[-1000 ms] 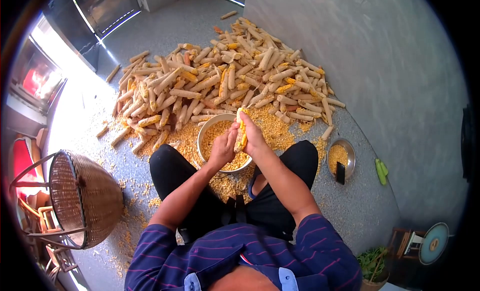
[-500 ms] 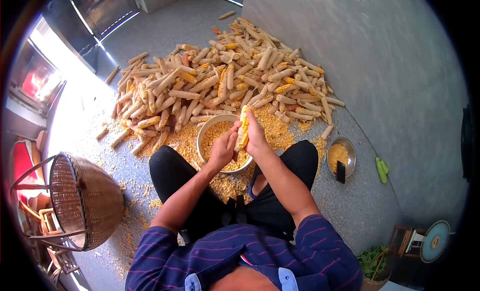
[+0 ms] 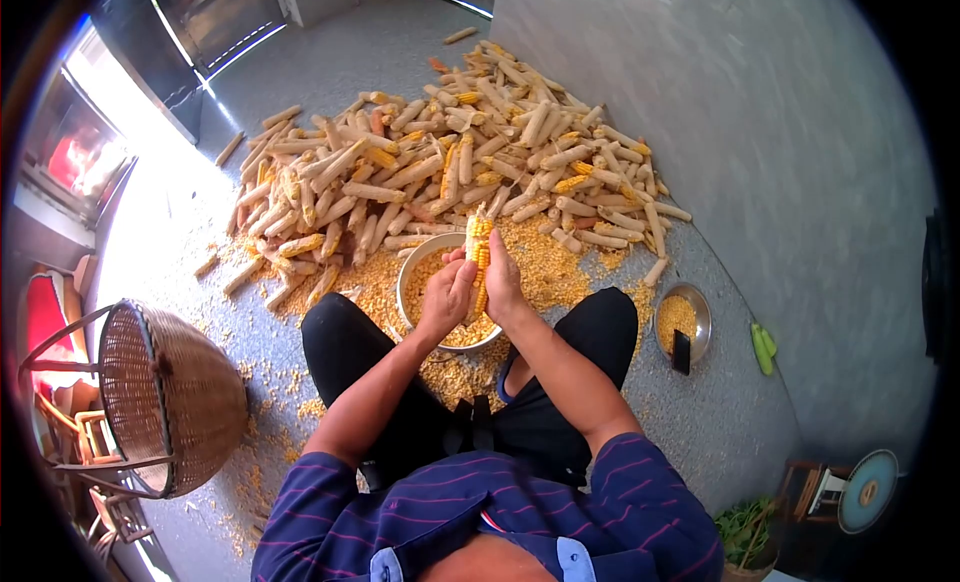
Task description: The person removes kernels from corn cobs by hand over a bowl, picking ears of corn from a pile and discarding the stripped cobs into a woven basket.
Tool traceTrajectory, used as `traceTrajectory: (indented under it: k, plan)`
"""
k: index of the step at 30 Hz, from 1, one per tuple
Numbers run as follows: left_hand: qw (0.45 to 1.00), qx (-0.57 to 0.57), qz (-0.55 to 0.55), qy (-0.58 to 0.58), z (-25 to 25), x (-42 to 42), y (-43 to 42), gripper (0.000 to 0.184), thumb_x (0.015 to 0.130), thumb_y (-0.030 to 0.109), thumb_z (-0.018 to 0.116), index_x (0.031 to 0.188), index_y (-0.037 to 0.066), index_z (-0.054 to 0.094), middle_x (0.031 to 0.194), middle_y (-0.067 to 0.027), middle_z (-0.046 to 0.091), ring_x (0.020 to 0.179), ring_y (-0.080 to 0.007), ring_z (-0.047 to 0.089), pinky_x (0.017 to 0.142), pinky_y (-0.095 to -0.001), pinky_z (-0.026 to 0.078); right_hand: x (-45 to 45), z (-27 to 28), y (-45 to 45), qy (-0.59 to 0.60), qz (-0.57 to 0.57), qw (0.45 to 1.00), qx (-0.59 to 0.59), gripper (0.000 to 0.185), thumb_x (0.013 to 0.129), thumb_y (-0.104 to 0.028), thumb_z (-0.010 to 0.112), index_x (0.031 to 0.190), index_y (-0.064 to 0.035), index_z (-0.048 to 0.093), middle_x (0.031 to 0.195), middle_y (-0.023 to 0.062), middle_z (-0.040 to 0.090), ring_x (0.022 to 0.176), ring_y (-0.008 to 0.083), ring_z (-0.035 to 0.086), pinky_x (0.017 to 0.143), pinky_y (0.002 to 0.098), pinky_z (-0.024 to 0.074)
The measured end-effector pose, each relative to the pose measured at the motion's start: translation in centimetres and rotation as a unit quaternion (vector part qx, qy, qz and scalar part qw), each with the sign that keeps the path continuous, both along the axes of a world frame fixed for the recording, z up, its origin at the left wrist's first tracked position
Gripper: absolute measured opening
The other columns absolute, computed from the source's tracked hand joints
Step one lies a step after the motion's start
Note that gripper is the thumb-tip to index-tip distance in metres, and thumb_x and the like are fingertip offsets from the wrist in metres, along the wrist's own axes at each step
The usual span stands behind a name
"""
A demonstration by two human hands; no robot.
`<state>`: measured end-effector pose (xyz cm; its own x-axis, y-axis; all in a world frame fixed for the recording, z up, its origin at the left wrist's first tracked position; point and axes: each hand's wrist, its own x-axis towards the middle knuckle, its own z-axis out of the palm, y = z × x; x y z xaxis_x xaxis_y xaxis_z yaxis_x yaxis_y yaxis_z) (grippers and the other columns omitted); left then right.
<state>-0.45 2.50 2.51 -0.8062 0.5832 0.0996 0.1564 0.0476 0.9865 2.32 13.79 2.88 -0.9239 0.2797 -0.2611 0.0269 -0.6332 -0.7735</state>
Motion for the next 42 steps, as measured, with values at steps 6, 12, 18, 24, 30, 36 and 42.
traceTrajectory:
  k: [6,12,18,24,30,36,42]
  plan:
    - [0.992,-0.091,0.058,0.062,0.4,0.6,0.2,0.037,0.101,0.026,0.04,0.088,-0.003,0.059,0.073,-0.016,0.06,0.071,-0.0311,0.06,0.068,-0.0387,0.045,-0.3,-0.5,0.1,-0.017,0.013,0.999,0.05,0.058,0.102,-0.047,0.023,0.1,0.0011,0.056,0.088,0.0142,0.065,0.083,0.0217,0.063,0.079,0.0336,0.0519]
    - [0.976,-0.065,0.136,0.159,-0.6,0.4,0.5,0.036,0.1,0.024,0.039,0.083,-0.002,0.058,0.072,-0.0225,0.06,0.068,-0.0403,0.061,0.061,-0.0451,0.046,-0.1,-0.9,0.2,-0.007,0.033,0.999,0.028,0.058,0.101,-0.048,0.026,0.101,0.0001,0.059,0.087,0.0108,0.065,0.077,0.0177,0.062,0.074,0.0298,0.0512]
    - [0.986,0.037,0.141,0.082,0.9,0.4,0.6,0.034,0.099,0.024,0.043,0.092,-0.004,0.061,0.076,-0.0216,0.062,0.066,-0.039,0.061,0.06,-0.0417,0.046,-0.8,-3.4,0.3,0.01,0.015,0.996,0.087,0.055,0.102,-0.044,0.031,0.114,0.0033,0.057,0.104,0.012,0.063,0.095,0.0197,0.059,0.084,0.0309,0.0464]
    - [0.986,-0.06,0.113,0.111,0.0,-0.1,0.3,0.033,0.099,0.026,0.043,0.093,-0.003,0.061,0.069,-0.0217,0.059,0.064,-0.0391,0.06,0.058,-0.0432,0.045,-0.4,-4.7,0.3,0.02,0.002,0.993,0.12,0.052,0.104,-0.037,0.031,0.128,0.0057,0.048,0.126,0.0159,0.053,0.117,0.0218,0.048,0.098,0.0319,0.0381]
    - [0.97,-0.097,0.157,0.156,-0.8,0.0,0.2,0.031,0.099,0.022,0.04,0.093,-0.002,0.06,0.073,-0.0254,0.059,0.067,-0.041,0.06,0.058,-0.0475,0.043,0.0,-2.1,-0.6,0.007,-0.026,0.979,0.2,0.048,0.104,-0.037,0.031,0.118,0.0031,0.053,0.113,0.0111,0.056,0.104,0.0187,0.051,0.092,0.0308,0.0408]
    - [0.988,0.004,0.148,-0.045,0.8,0.1,0.1,0.036,0.1,0.028,0.044,0.097,-0.003,0.062,0.076,-0.0138,0.064,0.069,-0.0225,0.061,0.065,-0.0356,0.045,0.5,-0.1,-1.0,0.009,-0.01,0.991,0.131,0.045,0.104,-0.04,0.031,0.106,-0.0037,0.058,0.095,0.0018,0.059,0.085,0.0098,0.053,0.077,0.0263,0.0443]
    - [0.99,-0.034,0.139,0.018,0.1,-0.4,0.2,0.039,0.1,0.031,0.045,0.095,-0.003,0.063,0.071,-0.0167,0.063,0.067,-0.0267,0.062,0.064,-0.0376,0.046,0.7,-0.1,-1.5,0.025,-0.039,0.961,0.273,0.046,0.105,-0.036,0.029,0.111,0.0011,0.056,0.102,0.0072,0.059,0.093,0.0164,0.055,0.084,0.0304,0.0442]
